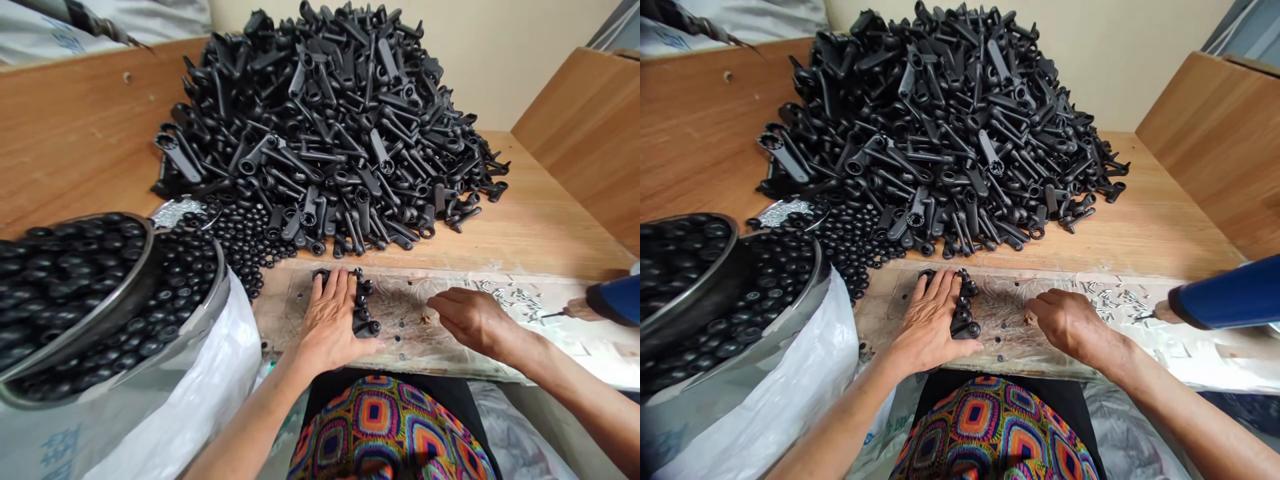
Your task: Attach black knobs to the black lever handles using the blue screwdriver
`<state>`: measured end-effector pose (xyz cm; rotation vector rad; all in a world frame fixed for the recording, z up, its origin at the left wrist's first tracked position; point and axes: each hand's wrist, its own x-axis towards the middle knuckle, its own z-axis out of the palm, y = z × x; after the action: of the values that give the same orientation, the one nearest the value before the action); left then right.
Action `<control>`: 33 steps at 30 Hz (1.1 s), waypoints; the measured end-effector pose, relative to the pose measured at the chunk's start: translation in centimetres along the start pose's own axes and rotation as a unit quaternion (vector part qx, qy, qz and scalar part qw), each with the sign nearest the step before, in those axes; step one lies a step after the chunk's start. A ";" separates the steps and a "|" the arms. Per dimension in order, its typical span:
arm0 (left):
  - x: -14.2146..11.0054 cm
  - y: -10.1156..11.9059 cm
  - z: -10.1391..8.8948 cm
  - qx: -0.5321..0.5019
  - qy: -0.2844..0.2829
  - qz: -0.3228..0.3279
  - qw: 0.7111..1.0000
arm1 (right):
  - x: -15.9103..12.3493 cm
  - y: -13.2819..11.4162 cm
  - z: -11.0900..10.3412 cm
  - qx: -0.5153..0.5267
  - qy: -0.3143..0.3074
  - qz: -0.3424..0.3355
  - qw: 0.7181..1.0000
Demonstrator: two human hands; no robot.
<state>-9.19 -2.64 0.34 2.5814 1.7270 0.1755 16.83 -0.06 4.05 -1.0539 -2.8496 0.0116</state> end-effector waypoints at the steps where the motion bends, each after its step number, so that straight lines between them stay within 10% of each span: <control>1: 0.0 0.0 0.1 -0.001 0.003 0.001 1.000 | 0.3 -0.2 -0.2 0.043 0.027 -0.011 0.999; 13: -0.2 -0.2 0.6 -0.027 0.017 0.001 0.999 | 7.2 -6.2 1.5 0.346 0.202 -0.053 0.915; 33: -0.2 -0.2 0.3 -0.056 0.020 0.002 0.998 | 6.2 -6.4 1.8 0.299 0.186 -0.050 0.935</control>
<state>-9.44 -2.68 0.02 2.5200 1.6723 0.3178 7.77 -0.86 3.13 -0.6875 -2.3104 0.5683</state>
